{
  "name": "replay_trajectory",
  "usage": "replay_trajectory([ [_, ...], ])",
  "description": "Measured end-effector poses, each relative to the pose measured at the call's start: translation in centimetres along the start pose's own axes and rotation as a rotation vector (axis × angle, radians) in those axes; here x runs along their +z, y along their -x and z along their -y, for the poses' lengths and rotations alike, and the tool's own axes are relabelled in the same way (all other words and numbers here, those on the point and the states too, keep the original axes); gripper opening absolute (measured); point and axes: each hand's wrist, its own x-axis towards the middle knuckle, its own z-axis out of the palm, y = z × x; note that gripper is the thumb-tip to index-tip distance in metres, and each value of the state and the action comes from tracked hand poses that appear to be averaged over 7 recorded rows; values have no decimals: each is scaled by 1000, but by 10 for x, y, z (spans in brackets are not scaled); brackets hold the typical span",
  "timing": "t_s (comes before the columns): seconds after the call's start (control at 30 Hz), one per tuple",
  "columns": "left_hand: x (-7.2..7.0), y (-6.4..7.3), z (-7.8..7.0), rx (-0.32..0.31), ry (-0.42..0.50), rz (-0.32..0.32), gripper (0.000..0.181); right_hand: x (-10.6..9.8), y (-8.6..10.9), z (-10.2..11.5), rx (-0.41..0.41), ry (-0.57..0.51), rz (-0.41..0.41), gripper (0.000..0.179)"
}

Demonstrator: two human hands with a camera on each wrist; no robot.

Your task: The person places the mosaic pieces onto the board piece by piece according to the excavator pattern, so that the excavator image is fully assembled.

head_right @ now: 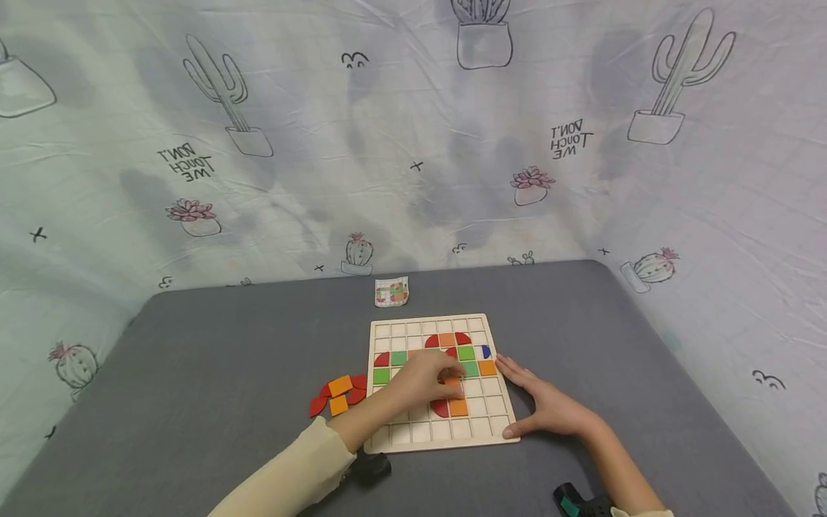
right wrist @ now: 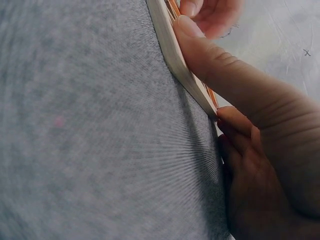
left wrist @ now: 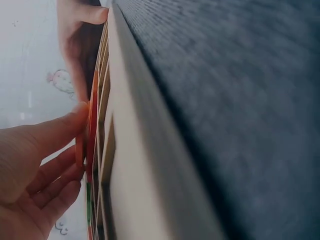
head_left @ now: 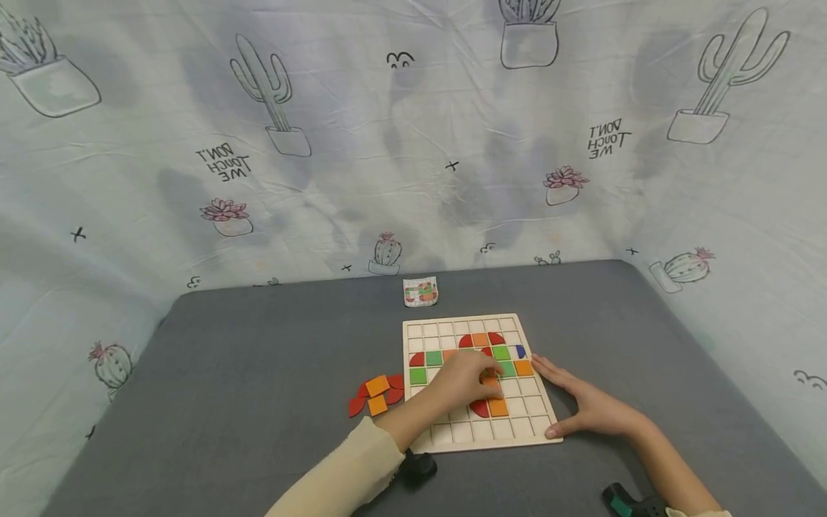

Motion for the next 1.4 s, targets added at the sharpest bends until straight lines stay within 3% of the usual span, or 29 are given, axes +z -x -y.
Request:
replay_trajectory([
  [0.27, 4, -3, 1, 23, -3, -3, 30, -1, -1, 2, 4, -15, 5, 105],
  [0.5, -9, 7, 4, 17, 111, -1, 27, -3, -1, 5, -1, -6, 4, 104],
  [0.73, -40, 40, 21, -53, 288, -42, 25, -4, -2, 7, 34, 1, 11, 106],
  [0.87, -57, 65, 37, -96, 319, -91, 24, -5, -1, 7, 47, -5, 6, 106],
  [1.13, -78, 107, 63, -240, 293, -176, 21, -6, -2, 12, 26, -26, 25, 105],
  [1.4, -81, 126, 76, -272, 241, -219, 22, -7, -1, 11, 23, -14, 12, 105],
])
